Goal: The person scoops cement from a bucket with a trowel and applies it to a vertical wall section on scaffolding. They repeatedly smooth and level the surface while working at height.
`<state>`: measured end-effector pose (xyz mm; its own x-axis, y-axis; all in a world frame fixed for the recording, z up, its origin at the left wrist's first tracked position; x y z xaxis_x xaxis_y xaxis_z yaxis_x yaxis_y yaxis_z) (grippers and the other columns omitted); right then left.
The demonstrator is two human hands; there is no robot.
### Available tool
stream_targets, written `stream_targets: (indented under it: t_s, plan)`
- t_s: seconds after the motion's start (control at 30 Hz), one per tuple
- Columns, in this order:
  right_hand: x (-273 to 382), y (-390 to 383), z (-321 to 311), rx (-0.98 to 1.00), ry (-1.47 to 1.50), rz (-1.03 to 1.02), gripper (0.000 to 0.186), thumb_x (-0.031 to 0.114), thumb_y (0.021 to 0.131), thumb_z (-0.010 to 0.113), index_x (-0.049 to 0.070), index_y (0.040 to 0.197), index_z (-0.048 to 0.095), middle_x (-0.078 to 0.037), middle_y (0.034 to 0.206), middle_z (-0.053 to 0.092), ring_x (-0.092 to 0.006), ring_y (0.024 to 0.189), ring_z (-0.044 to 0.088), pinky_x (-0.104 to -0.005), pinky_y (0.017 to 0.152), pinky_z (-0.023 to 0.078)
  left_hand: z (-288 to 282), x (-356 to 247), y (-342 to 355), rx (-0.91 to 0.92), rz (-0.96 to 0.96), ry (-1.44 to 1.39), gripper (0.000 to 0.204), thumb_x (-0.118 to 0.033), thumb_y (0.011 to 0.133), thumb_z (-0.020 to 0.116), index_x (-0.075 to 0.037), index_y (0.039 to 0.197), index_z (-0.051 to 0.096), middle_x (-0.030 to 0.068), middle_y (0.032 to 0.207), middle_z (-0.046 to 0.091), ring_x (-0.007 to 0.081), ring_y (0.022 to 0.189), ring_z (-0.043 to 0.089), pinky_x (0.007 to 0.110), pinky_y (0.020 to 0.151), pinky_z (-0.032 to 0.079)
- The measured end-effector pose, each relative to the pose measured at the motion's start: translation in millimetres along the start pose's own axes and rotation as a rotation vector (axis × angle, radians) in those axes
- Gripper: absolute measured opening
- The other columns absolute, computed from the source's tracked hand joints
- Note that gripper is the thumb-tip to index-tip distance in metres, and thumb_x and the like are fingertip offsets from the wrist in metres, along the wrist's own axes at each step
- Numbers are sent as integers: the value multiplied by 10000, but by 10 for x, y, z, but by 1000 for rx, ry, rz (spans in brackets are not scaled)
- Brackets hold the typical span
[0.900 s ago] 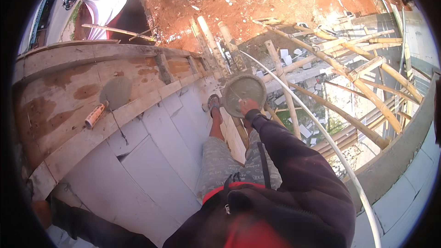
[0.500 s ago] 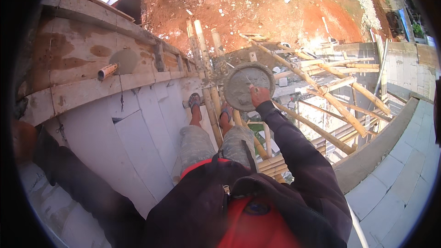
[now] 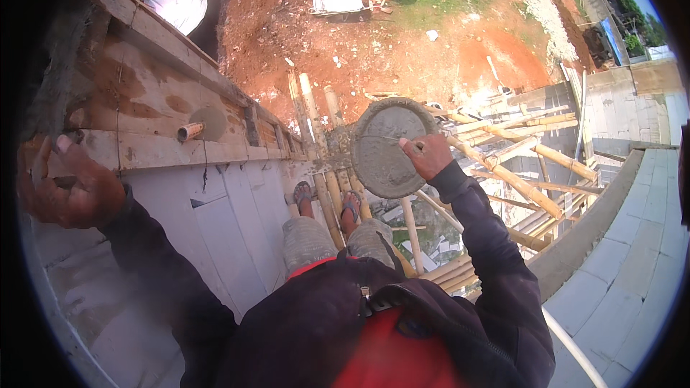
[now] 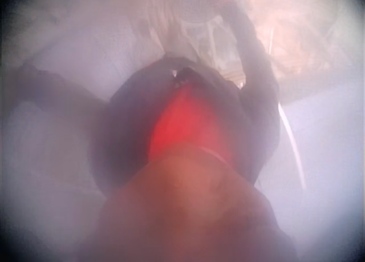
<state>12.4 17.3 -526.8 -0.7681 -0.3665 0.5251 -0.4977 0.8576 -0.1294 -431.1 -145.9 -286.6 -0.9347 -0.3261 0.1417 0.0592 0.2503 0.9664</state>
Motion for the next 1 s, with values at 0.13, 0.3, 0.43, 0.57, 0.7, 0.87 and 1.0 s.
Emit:
stream_targets:
  t_s: [0.13,0.3,0.43,0.57,0.7,0.87,1.0]
  plan:
    - [579,-122,-539,-12,99,-135,462,377,928,652,-13,683,684,-223,590,578,-401,576,576,-462,587,453,126,-1956,-807,778,-349,-948,290,-70,841,702,12,1105,616,182,1311,550,394,1271,489,480,1085,374]
    - [784,-300,-1100,122,307,-186,429,327,956,615,-3,695,696,-178,591,594,-336,600,608,-424,616,467,-47,-3122,-969,1336,-557,-1332,242,-245,905,641,-5,919,664,210,810,645,408,785,621,501,731,478]
    - [-293,-441,-1041,-422,773,-194,465,405,1007,470,19,1190,653,-156,1221,632,-219,1116,573,-380,938,423,-70,-3080,-720,1305,-781,-1466,290,-238,942,573,12,809,638,225,695,597,440,692,594,518,641,446]
    - [-1353,-832,815,-365,1409,558,720,555,974,481,38,1470,414,-164,1460,476,-332,1360,431,-559,1114,332,-166,-2815,-470,1308,-829,-1516,302,-226,957,551,29,814,629,252,746,601,452,738,585,493,664,438]
    - [-833,-712,2180,215,1797,500,739,577,955,498,56,1472,417,-168,1463,473,-348,1359,426,-597,1097,325,-258,-2478,82,1028,-819,-1571,312,-212,969,532,37,803,621,218,695,578,375,667,568,462,669,432]
    - [752,54,1588,532,2258,114,763,605,932,519,77,1475,422,-173,1467,469,-367,1358,420,-643,1075,315,-443,-1877,914,959,-911,-1666,315,-232,1010,515,26,864,620,15,619,458,103,530,387,283,521,333]
    - [1920,355,881,757,2366,-158,783,627,913,536,95,1477,426,-177,1470,466,-382,1358,416,-681,1057,308,-618,-1364,1600,763,-718,-1684,282,-230,1030,514,38,981,588,-55,590,335,43,487,298,226,455,276]
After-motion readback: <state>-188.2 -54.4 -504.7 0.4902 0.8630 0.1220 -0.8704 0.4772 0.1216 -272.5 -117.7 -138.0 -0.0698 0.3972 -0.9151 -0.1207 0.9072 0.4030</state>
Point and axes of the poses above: each hand's wrist, its own y-axis towards the middle knuckle, its own z-axis out of the palm, x = y × z, the point moved 3 cm from there along y, towards the middle knuckle
